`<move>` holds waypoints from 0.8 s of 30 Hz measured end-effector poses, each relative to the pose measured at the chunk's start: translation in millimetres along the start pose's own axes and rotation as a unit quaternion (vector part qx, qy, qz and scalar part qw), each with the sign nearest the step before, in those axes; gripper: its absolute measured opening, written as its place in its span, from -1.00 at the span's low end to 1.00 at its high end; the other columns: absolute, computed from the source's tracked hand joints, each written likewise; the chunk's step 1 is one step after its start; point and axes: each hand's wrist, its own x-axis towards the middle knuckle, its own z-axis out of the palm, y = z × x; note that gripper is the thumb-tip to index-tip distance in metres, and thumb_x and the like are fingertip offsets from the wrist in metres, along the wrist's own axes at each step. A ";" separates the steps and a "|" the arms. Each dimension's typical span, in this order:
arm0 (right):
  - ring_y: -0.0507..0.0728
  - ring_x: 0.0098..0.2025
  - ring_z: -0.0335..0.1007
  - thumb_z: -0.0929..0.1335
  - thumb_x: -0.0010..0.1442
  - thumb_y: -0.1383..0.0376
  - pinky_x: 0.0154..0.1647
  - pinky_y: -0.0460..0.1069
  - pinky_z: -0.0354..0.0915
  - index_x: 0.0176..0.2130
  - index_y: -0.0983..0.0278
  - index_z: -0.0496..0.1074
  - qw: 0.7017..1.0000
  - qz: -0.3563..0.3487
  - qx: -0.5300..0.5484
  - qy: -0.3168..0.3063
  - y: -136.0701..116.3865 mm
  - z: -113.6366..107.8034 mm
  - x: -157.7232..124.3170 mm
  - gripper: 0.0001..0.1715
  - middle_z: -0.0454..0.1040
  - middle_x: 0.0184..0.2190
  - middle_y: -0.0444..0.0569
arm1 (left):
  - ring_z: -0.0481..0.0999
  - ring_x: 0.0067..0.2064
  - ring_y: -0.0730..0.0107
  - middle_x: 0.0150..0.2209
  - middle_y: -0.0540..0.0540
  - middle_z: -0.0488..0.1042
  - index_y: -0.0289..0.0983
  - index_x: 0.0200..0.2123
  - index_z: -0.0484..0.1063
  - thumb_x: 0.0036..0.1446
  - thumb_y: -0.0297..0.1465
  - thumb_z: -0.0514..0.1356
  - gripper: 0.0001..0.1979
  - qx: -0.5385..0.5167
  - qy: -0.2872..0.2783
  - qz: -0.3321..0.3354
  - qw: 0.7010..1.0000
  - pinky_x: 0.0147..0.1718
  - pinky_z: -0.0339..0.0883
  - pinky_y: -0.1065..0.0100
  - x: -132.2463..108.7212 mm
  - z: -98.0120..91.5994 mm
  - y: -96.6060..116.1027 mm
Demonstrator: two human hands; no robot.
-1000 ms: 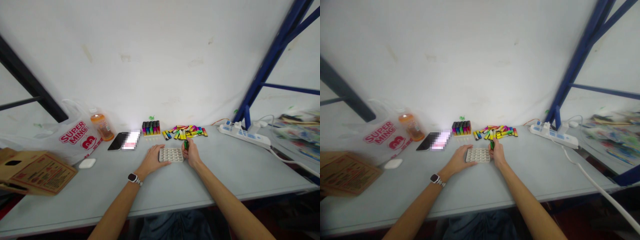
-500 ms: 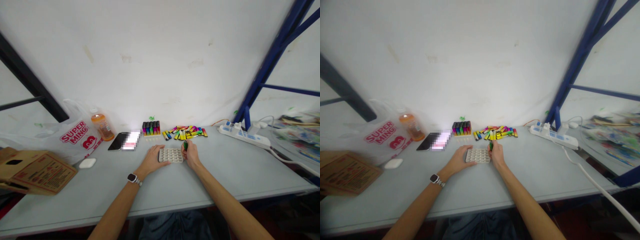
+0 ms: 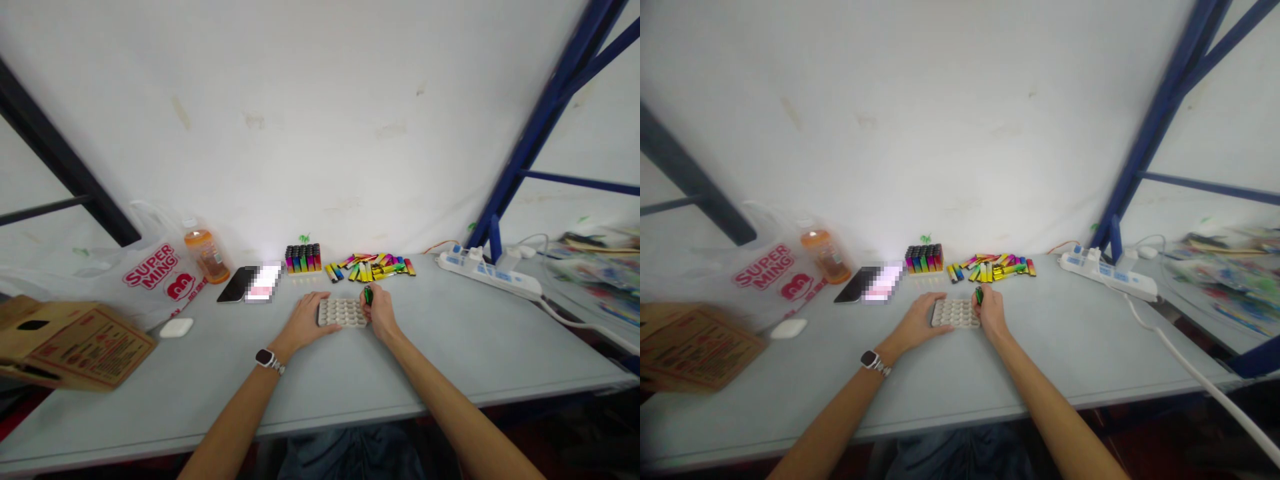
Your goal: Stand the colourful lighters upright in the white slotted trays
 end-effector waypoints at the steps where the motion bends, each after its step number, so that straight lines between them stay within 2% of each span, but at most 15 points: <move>1: -0.05 -0.76 -0.14 0.17 0.16 0.03 -0.72 -0.09 -0.22 -0.72 0.25 0.22 1.000 0.001 0.002 -0.001 -0.4 0.3 -0.3 -0.44 -0.02 -0.83 -0.24 | 0.36 0.08 0.04 0.03 -0.20 0.41 -0.25 0.09 0.28 -0.13 -0.10 0.40 -0.26 0.000 0.000 0.001 1.000 0.10 0.22 0.04 -0.1 0.1 -0.1; 6: -0.06 -0.77 -0.13 0.17 0.16 0.04 -0.72 -0.10 -0.21 -0.73 0.26 0.23 1.000 0.007 0.003 -0.004 -0.8 0.7 -0.4 -0.43 -0.04 -0.83 -0.24 | 0.35 0.09 0.03 0.04 -0.21 0.40 -0.25 0.10 0.28 -0.12 -0.11 0.39 -0.26 -0.002 -0.002 -0.003 1.000 0.10 0.22 0.03 -0.6 -0.7 1.6; 16: -0.06 -0.76 -0.15 0.22 0.13 -0.15 -0.72 -0.11 -0.23 -0.69 0.26 0.24 0.999 0.013 0.033 -0.024 2.8 -0.3 1.6 -0.34 -0.02 -0.83 -0.26 | 0.37 0.09 0.03 0.03 -0.20 0.41 -0.24 0.10 0.29 -0.10 -0.11 0.38 -0.28 0.003 -0.001 -0.003 1.000 0.09 0.23 0.04 -0.6 -1.5 2.5; 24: -0.06 -0.76 -0.15 0.23 0.13 -0.10 -0.72 -0.10 -0.22 -0.71 0.25 0.22 1.000 0.000 0.009 0.002 1.4 1.2 0.9 -0.38 -0.06 -0.83 -0.26 | 0.36 0.09 0.03 0.04 -0.21 0.41 -0.26 0.10 0.29 -0.10 -0.10 0.38 -0.28 0.006 -0.003 -0.006 1.000 0.10 0.22 0.05 -0.8 -1.3 2.2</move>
